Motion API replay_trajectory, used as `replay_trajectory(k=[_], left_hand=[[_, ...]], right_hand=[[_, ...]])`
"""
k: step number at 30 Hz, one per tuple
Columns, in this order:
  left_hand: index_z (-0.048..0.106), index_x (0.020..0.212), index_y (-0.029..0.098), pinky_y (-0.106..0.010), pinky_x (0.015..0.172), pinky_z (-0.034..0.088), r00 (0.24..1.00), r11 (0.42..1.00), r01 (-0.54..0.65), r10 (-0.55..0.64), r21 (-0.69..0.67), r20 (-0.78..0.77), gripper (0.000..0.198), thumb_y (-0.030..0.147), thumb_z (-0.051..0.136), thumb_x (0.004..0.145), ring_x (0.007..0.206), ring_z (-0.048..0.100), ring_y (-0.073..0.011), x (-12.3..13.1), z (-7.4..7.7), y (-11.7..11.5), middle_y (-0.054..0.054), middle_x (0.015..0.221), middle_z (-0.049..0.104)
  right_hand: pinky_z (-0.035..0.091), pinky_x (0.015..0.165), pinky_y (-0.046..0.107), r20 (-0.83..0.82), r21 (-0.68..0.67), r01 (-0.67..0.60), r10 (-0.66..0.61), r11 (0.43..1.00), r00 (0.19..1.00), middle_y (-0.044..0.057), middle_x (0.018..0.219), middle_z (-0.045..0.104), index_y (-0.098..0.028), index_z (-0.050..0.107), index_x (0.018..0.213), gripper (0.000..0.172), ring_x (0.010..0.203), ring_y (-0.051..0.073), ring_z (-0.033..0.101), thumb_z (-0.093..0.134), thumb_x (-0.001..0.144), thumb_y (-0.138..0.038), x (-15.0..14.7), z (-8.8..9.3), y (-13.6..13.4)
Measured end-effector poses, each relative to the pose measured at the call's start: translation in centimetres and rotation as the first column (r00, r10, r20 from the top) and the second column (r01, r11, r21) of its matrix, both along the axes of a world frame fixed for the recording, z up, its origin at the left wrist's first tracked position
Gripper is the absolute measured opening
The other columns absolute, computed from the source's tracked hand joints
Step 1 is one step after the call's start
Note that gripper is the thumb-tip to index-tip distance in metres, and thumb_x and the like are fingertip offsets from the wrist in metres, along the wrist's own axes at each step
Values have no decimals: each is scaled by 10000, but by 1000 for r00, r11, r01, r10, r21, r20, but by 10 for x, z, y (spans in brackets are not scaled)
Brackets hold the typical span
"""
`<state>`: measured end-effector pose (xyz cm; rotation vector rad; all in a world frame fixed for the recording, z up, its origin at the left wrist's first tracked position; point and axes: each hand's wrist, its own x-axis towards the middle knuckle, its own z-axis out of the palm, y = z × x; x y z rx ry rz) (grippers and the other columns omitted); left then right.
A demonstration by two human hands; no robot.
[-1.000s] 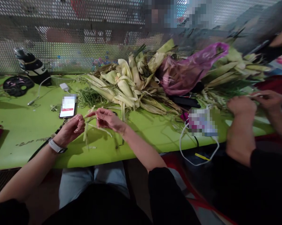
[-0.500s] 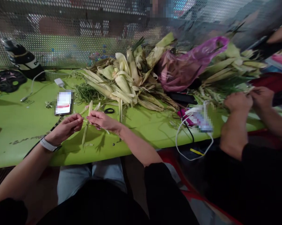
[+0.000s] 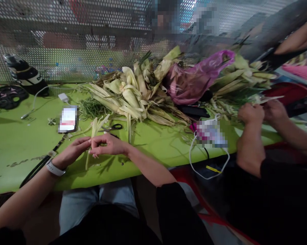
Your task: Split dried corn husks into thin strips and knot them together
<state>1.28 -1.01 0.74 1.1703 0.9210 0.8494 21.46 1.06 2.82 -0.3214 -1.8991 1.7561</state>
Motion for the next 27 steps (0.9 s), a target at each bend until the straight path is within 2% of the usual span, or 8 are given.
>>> replay_trajectory(k=[4, 5, 7, 9, 10, 15, 20, 27], left_hand=[[763, 823, 175, -274, 746, 533, 991, 987, -89, 101, 134, -90, 242, 410, 773, 765, 725, 657, -166, -2, 9, 0, -41, 764, 727], [759, 805, 168, -264, 693, 531, 985, 978, -121, 140, 168, -104, 245, 410, 772, 764, 684, 647, -158, -2, 10, 0, -40, 731, 716], [746, 765, 153, -239, 589, 508, 972, 963, -157, 190, 220, -138, 245, 396, 782, 755, 609, 626, -142, -2, 10, 1, -36, 670, 691], [731, 753, 145, -223, 543, 492, 963, 954, -161, 208, 254, -171, 233, 370, 793, 745, 578, 625, -134, -1, 7, 0, -33, 645, 676], [724, 753, 143, -219, 538, 492, 960, 951, -152, 207, 270, -187, 224, 355, 795, 745, 576, 630, -133, 0, 5, -1, -34, 642, 673], [691, 756, 142, -192, 466, 451, 952, 931, -149, 226, 335, -207, 215, 305, 824, 712, 507, 584, -100, 6, -5, -3, -17, 630, 657], [694, 823, 142, -213, 551, 535, 986, 973, -111, 133, 201, -100, 253, 345, 812, 729, 569, 646, -116, 5, -3, 1, -35, 711, 692], [690, 814, 124, -199, 505, 489, 996, 992, -57, 65, 114, -68, 328, 436, 776, 757, 545, 649, -123, 5, -3, 5, -62, 687, 709]], right_hand=[[540, 711, 296, 46, 37, -140, 138, 989, 989, 61, 857, 710, -148, 650, 739, 203, 710, 131, 651, 667, 856, -313, 0, 0, -2], [543, 646, 279, 34, -8, -78, 78, 997, 996, 60, 904, 713, -156, 637, 750, 208, 646, 112, 638, 654, 864, -329, 0, -2, -1], [491, 483, 226, 10, -107, 211, -211, 972, 977, 35, 925, 700, -175, 597, 787, 223, 495, 63, 557, 624, 881, -376, -1, -7, 4], [407, 396, 187, 38, -130, 488, -487, 863, 873, -8, 809, 656, -185, 576, 820, 245, 435, 41, 472, 640, 872, -416, -4, -14, 10], [405, 406, 177, 72, -115, 543, -539, 832, 839, -29, 743, 611, -182, 574, 816, 264, 460, 45, 476, 689, 835, -419, -5, -18, 14], [418, 460, 192, 120, -112, 536, -524, 837, 843, -16, 690, 600, -143, 640, 876, 374, 540, 74, 509, 784, 727, -454, -16, -32, 22], [403, 477, 185, 55, -177, 531, -530, 829, 846, -19, 686, 596, -151, 677, 844, 355, 546, 58, 471, 775, 736, -474, -16, -39, 30], [337, 426, 181, 24, -207, 532, -539, 821, 842, -57, 595, 503, -158, 654, 843, 416, 502, 48, 412, 749, 741, -550, -13, -40, 37]])
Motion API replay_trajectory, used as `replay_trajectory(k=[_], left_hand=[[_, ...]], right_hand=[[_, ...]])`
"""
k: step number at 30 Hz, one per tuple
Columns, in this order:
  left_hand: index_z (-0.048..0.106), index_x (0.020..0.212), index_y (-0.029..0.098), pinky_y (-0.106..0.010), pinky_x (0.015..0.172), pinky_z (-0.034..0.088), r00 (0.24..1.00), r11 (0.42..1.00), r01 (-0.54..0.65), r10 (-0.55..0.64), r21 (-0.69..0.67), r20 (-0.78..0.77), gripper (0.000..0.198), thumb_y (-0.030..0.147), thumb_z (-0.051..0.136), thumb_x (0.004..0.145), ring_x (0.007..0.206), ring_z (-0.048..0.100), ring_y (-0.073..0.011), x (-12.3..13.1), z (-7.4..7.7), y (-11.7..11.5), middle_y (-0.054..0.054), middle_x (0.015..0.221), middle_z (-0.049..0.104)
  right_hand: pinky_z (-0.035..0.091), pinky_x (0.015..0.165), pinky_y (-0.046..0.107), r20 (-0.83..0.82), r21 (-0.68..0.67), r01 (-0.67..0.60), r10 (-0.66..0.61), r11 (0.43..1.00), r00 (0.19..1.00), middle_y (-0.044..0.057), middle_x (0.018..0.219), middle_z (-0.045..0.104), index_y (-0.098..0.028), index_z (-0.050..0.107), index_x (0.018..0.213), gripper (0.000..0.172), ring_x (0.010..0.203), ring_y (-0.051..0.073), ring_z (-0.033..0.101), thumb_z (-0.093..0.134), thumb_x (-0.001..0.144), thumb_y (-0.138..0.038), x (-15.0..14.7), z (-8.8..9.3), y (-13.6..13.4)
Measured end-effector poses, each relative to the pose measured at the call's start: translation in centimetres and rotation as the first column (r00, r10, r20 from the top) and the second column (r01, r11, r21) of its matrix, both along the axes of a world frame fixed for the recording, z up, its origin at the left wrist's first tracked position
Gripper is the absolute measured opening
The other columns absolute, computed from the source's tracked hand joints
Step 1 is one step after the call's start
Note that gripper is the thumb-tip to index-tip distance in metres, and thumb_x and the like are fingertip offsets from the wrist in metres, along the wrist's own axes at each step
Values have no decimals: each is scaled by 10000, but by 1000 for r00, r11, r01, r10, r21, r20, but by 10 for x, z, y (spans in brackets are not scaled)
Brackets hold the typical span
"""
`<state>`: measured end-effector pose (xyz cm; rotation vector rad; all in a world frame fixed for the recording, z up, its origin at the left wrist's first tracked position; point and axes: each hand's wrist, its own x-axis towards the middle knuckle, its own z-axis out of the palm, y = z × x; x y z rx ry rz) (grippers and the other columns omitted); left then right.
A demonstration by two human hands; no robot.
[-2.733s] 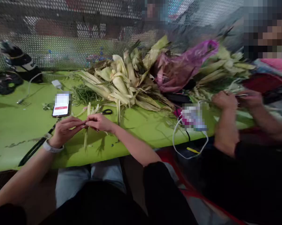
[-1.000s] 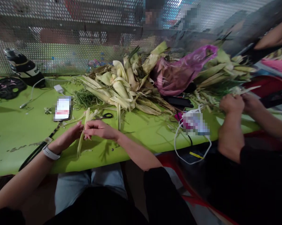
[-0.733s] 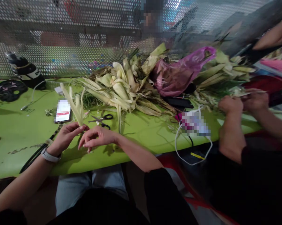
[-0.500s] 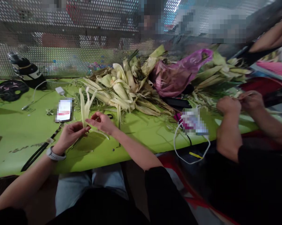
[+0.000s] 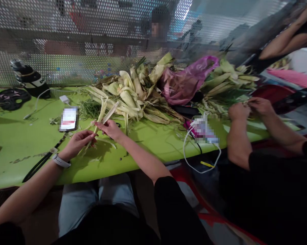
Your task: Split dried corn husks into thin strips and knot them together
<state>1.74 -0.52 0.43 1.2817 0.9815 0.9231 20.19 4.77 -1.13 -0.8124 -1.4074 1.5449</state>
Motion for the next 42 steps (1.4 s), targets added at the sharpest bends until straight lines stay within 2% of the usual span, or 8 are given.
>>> replay_trajectory(k=[8, 16, 20, 24, 29, 35, 40, 42], left_hand=[[651, 843, 136, -214, 570, 510, 995, 996, -83, 82, 25, 61, 329, 396, 814, 724, 582, 666, -125, 0, -13, 6, -40, 697, 715], [653, 851, 132, -220, 627, 536, 984, 990, -143, 141, 15, 109, 357, 401, 832, 699, 667, 696, -132, 5, -13, 5, -56, 777, 738], [626, 846, 137, -243, 599, 549, 986, 989, -143, 140, 28, 92, 391, 404, 850, 669, 613, 690, -138, 6, -16, 5, -48, 755, 735], [594, 874, 153, -259, 600, 560, 988, 992, -123, 124, -9, 97, 413, 420, 841, 679, 630, 709, -158, 6, -19, 4, -48, 774, 746], [612, 877, 148, -239, 602, 557, 995, 995, -86, 88, -53, 44, 416, 496, 784, 727, 660, 720, -162, 8, -10, 3, -65, 786, 746], [608, 934, 154, -288, 651, 587, 995, 992, 69, -76, -102, -66, 434, 541, 721, 773, 701, 713, -169, 18, 7, 9, -66, 812, 724], [585, 871, 163, -225, 555, 523, 997, 999, 34, -32, 24, -65, 397, 546, 670, 813, 578, 595, -103, 21, -1, 17, 14, 679, 609], [592, 848, 161, -179, 498, 440, 997, 991, -6, 16, 137, -73, 375, 534, 628, 853, 506, 486, -66, 15, -1, 19, 43, 609, 523]], right_hand=[[369, 437, 171, -24, 11, -39, 39, 999, 999, -46, 701, 581, -173, 615, 868, 319, 503, 31, 460, 790, 726, -399, -2, 6, -4], [422, 514, 192, -8, -18, -34, 34, 999, 999, -17, 703, 655, -175, 674, 919, 216, 548, 75, 540, 570, 743, -242, 1, 4, 0], [382, 471, 192, 6, 28, -60, 60, 998, 998, -7, 661, 635, -162, 670, 912, 225, 543, 88, 551, 539, 780, -288, 1, 4, -1], [365, 443, 187, 21, 36, 44, -45, 998, 999, -19, 661, 620, -163, 650, 899, 238, 498, 71, 515, 617, 788, -372, 0, 8, -2], [376, 454, 193, 38, -10, 25, -25, 1000, 999, -40, 595, 581, -156, 635, 899, 198, 489, 80, 517, 593, 788, -315, 0, 8, 2], [359, 464, 191, 35, 1, -24, 24, 1000, 999, -58, 586, 567, -155, 626, 952, 213, 483, 73, 470, 543, 762, -202, 2, 5, 7], [370, 447, 187, 84, -4, 76, -76, 997, 994, -52, 553, 554, -158, 612, 787, 119, 464, 70, 471, 578, 778, -271, 10, 13, 10], [345, 413, 193, 133, 21, 131, -133, 991, 982, -45, 498, 523, -157, 572, 645, 263, 415, 63, 441, 580, 821, -352, 15, 19, 7]])
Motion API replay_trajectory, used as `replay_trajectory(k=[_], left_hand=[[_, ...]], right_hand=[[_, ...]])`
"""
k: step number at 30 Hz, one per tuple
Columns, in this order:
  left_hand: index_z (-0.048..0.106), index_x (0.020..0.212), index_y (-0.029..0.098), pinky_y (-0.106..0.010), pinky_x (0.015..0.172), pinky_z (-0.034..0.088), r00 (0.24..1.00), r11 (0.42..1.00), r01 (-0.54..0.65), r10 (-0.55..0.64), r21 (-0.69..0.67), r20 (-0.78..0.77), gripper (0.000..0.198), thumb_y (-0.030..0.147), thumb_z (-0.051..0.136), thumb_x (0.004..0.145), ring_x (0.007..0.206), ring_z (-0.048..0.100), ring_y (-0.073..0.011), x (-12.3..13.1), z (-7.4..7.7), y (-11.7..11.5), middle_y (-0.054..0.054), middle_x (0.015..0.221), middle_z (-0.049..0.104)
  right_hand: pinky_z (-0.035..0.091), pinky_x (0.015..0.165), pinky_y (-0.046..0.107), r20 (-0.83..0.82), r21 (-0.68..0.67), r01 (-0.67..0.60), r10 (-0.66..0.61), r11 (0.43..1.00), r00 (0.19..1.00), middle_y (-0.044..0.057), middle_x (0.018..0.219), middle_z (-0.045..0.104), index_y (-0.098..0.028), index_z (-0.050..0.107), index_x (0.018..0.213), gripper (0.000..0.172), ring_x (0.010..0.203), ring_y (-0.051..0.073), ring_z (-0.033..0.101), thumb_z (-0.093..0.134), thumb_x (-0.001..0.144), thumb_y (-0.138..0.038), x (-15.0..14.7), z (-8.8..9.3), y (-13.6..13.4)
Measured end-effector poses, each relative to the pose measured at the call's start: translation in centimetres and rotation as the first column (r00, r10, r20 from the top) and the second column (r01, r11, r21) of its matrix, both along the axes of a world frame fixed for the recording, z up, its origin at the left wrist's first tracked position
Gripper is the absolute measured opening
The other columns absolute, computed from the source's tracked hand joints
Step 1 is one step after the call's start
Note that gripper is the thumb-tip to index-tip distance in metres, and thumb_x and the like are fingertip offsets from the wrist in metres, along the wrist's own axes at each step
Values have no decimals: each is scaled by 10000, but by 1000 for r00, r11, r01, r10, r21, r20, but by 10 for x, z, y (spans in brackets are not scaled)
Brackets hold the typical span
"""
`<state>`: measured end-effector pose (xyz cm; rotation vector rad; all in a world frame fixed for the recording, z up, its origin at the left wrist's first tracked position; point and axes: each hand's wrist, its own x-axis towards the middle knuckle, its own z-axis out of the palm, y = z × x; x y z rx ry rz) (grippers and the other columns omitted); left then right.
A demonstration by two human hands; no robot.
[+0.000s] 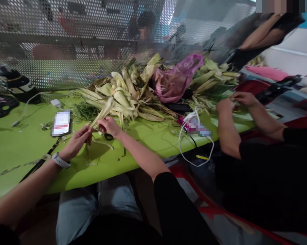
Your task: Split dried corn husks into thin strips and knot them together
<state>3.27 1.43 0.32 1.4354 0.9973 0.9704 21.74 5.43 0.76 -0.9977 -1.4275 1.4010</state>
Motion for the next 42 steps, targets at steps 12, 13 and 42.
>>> replay_trajectory(k=[12, 13, 42], left_hand=[[586, 1122, 173, -175, 376, 304, 991, 985, 116, -124, -128, -59, 311, 392, 598, 902, 372, 396, -67, -12, 6, -5, 66, 499, 480], [573, 1168, 176, -175, 370, 304, 988, 979, 141, -148, -149, -36, 350, 408, 593, 907, 362, 393, -66, -12, 9, -6, 70, 492, 474], [627, 739, 170, -199, 409, 345, 952, 953, 301, -302, 18, 54, 344, 498, 707, 804, 423, 440, -68, -42, 26, 5, 12, 545, 553]], right_hand=[[473, 975, 447, 631, 688, -368, -264, 625, 730, 110, 1153, 682, -178, 653, 1181, 347, 1082, 237, 625, 511, 974, -417, -5, 5, -25], [507, 881, 398, 660, 650, -386, -234, 654, 714, 106, 1089, 697, -170, 651, 1176, 362, 968, 213, 650, 467, 993, -422, -3, 4, -21], [317, 482, 205, 220, 347, -228, 158, 909, 963, -44, 640, 517, -159, 639, 845, 398, 535, 63, 420, 603, 881, -554, 5, 13, -15]])
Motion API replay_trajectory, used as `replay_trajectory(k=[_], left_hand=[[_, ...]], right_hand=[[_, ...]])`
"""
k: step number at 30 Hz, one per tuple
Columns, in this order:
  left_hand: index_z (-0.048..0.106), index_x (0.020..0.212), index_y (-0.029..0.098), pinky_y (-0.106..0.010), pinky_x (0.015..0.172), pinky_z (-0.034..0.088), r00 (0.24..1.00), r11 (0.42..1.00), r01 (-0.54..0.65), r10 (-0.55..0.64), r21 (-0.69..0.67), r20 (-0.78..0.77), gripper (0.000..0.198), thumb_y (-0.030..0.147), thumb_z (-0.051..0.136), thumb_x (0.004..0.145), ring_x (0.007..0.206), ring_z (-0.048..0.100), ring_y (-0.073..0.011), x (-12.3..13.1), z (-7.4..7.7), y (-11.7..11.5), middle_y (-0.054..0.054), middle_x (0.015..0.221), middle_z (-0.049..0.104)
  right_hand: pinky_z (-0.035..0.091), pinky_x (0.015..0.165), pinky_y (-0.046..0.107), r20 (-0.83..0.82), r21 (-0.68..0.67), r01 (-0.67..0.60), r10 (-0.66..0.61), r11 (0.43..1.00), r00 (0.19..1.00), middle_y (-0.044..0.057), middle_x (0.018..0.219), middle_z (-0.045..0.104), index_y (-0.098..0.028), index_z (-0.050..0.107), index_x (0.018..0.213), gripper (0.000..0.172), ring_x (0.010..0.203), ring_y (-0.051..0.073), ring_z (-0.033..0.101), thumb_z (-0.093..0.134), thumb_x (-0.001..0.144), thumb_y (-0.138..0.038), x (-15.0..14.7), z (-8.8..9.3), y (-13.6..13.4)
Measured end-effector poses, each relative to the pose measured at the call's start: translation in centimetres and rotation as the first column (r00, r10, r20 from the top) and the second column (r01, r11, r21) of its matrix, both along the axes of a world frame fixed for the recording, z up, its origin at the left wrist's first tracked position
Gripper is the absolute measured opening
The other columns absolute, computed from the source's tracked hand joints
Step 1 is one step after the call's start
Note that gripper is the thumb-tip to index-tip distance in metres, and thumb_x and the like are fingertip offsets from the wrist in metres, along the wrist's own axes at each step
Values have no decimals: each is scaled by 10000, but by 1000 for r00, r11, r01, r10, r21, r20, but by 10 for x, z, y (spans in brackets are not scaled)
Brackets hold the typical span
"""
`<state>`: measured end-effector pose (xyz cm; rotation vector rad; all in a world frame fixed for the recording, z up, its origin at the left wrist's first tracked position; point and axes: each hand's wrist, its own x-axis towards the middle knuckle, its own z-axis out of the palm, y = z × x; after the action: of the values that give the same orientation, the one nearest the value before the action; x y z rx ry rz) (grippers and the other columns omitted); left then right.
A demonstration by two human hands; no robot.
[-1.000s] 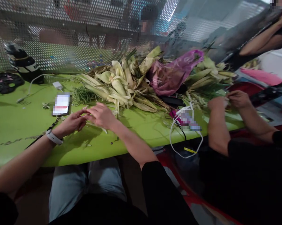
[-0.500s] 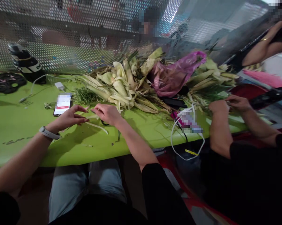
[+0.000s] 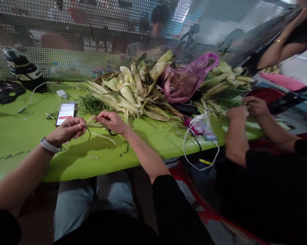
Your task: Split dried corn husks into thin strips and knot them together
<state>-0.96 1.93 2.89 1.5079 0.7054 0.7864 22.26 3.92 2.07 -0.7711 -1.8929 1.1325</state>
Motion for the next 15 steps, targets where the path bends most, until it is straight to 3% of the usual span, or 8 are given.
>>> replay_trajectory(k=[3, 5, 6, 8, 9, 11, 13, 15], left_hand=[[595, 647, 169, -213, 379, 304, 995, 995, -15, 24, -98, 94, 399, 520, 773, 712, 385, 421, -78, 0, 0, 0, 6, 482, 530], [600, 650, 167, -221, 414, 357, 979, 983, -129, 147, -129, 139, 409, 541, 744, 729, 419, 470, -92, 0, -1, 6, -4, 503, 551], [618, 689, 166, -220, 444, 391, 945, 958, -254, 276, -136, 176, 406, 557, 697, 769, 451, 498, -95, -1, -1, 11, -7, 538, 571], [637, 808, 176, -218, 555, 472, 777, 820, -538, 572, -196, 261, 385, 552, 577, 864, 636, 608, -115, -3, -3, 22, -30, 741, 652], [626, 817, 181, -203, 579, 473, 653, 707, -683, 703, -184, 281, 332, 502, 572, 887, 694, 619, -111, -5, -4, 27, -29, 787, 657], [600, 828, 198, -194, 577, 458, 491, 538, -840, 810, -75, 321, 186, 374, 631, 878, 689, 590, -98, -6, -8, 32, -6, 807, 643], [622, 850, 185, -207, 604, 464, 570, 584, -809, 750, 70, 336, 177, 357, 620, 896, 669, 570, -94, -3, -11, 27, -12, 805, 630], [673, 887, 151, -248, 706, 504, 754, 743, -655, 629, 137, 191, 325, 442, 538, 941, 746, 611, -124, 6, -13, 15, -55, 829, 655]], right_hand=[[282, 403, 188, -29, -246, -209, 208, 946, 978, -81, 555, 427, -164, 611, 821, 434, 434, 43, 367, 589, 871, -594, -2, 1, -6], [323, 391, 179, -49, -340, -282, 283, 897, 958, -82, 548, 447, -164, 615, 831, 411, 420, 41, 399, 614, 864, -574, -1, 1, -7], [364, 405, 176, -69, -365, -279, 273, 888, 960, -71, 575, 490, -164, 621, 844, 382, 438, 43, 436, 642, 857, -545, 0, 0, -6], [465, 472, 185, -132, -401, -198, 157, 894, 979, -42, 663, 572, -168, 622, 873, 312, 505, 55, 516, 686, 848, -473, 1, 0, -3], [517, 527, 199, -163, -424, -134, 70, 896, 984, -28, 706, 602, -172, 617, 885, 282, 547, 65, 555, 689, 853, -442, 1, 0, -2], [589, 658, 245, -197, -477, -16, -89, 879, 976, 5, 783, 654, -176, 606, 934, 229, 636, 93, 623, 667, 877, -390, -1, 0, 2], [612, 744, 295, -208, -519, 51, -184, 853, 961, 37, 843, 693, -173, 598, 980, 187, 693, 117, 663, 631, 900, -338, -6, -2, 2], [615, 770, 321, -195, -511, 74, -199, 856, 960, 61, 898, 714, -160, 606, 986, 152, 722, 129, 681, 614, 904, -287, -13, -5, -2]])
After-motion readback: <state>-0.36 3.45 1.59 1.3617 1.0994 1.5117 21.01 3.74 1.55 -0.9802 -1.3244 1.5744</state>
